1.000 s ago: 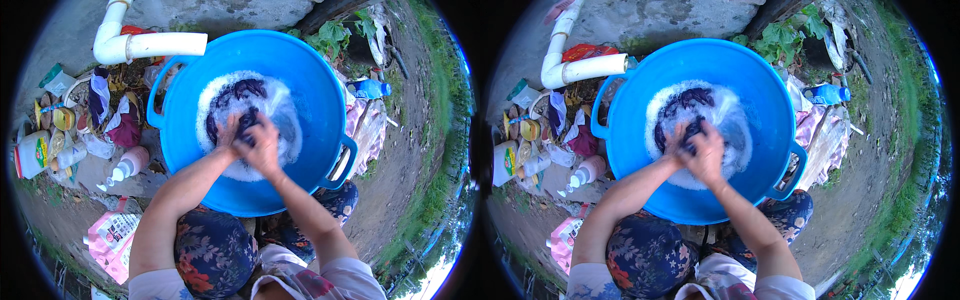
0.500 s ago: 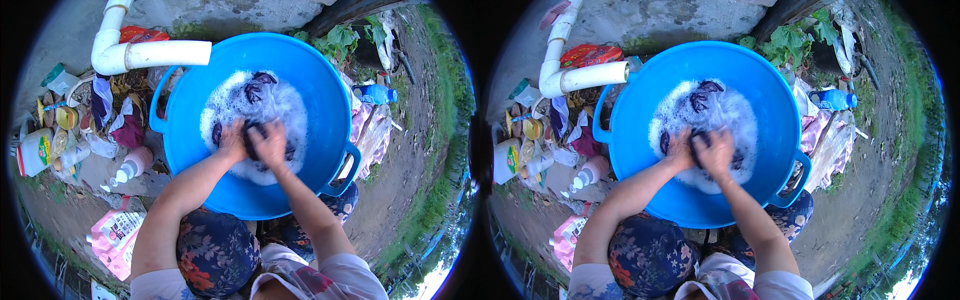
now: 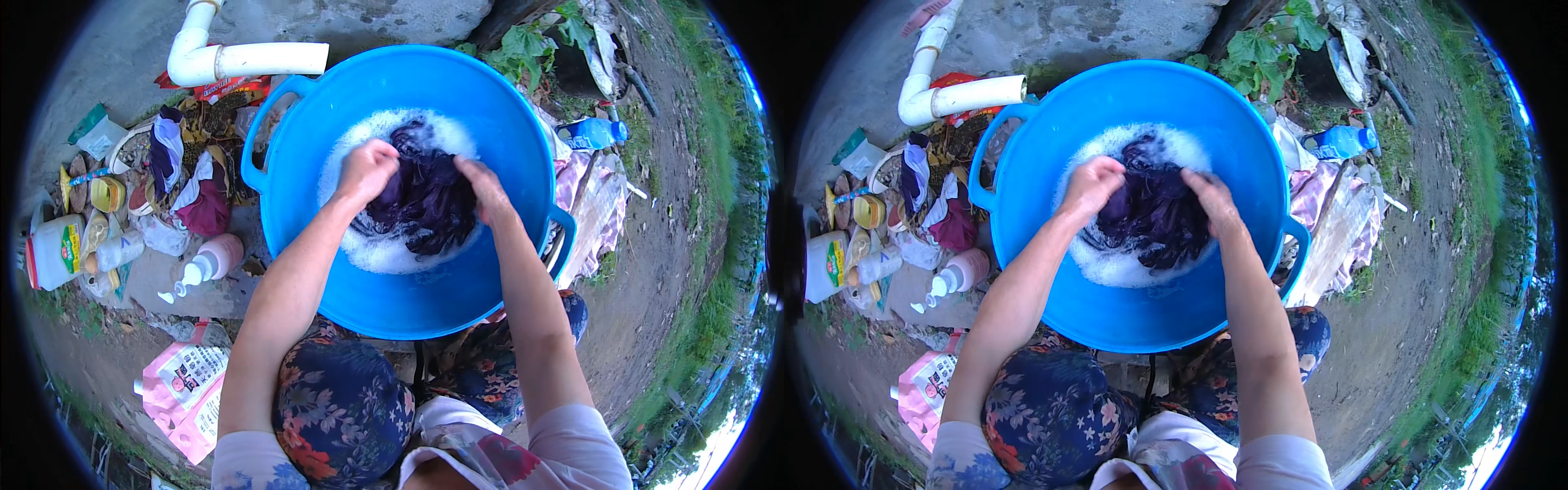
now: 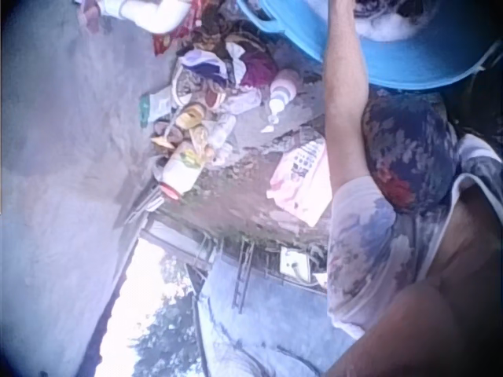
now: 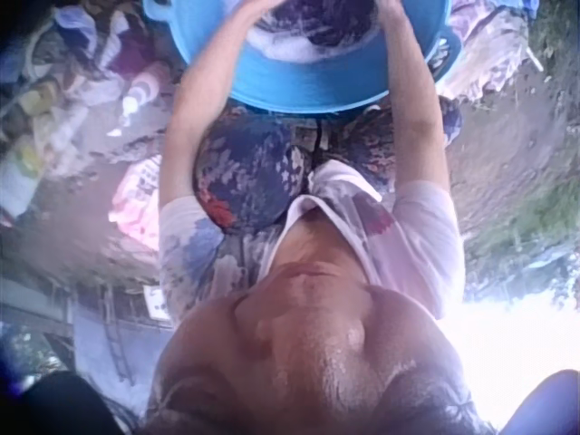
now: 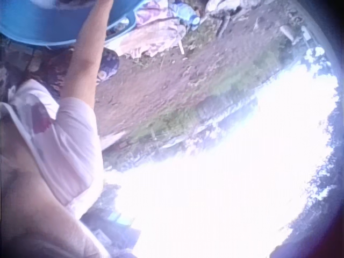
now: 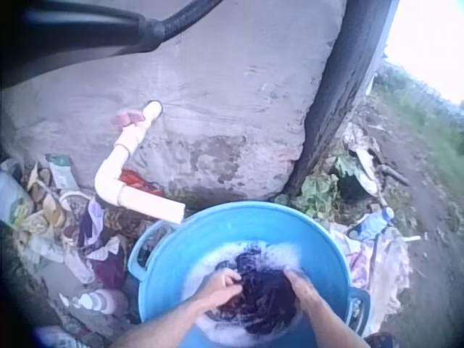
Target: The person hand-washes a dark garment in a blue basin filled with soapy water. They repeatedly submerge, agitate, and wring the fabric, then lift and inspect it before continuing to wash.
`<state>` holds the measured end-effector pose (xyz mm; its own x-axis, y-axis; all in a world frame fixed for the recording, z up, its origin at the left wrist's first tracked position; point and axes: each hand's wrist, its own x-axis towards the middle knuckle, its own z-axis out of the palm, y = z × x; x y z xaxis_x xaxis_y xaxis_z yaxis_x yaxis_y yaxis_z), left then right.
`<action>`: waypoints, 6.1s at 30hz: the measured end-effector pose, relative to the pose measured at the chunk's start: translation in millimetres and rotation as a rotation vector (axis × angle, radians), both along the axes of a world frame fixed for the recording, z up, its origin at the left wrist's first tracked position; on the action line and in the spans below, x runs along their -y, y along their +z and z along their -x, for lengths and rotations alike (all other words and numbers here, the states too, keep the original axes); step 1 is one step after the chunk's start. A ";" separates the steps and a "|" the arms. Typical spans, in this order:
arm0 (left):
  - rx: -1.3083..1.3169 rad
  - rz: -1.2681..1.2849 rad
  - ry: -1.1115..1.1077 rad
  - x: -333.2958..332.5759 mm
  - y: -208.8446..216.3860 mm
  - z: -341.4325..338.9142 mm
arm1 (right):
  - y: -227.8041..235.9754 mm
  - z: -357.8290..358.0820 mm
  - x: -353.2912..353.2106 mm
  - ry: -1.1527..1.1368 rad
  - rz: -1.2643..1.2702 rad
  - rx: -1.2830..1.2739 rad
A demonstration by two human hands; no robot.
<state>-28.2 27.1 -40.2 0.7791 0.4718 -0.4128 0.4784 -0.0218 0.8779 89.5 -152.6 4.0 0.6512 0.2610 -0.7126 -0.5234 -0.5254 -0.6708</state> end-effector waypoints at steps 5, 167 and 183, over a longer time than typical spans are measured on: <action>0.262 -0.123 0.619 -20.8 -4.2 -7.8 | -10.3 27.1 25.4 0.705 0.383 0.422; -0.351 -0.728 -0.714 52.5 -20.8 51.2 | -19.5 98.1 -41.3 0.594 0.175 0.914; -0.517 -0.601 -0.815 56.8 -36.6 45.8 | -8.7 95.3 -47.1 0.902 0.430 0.808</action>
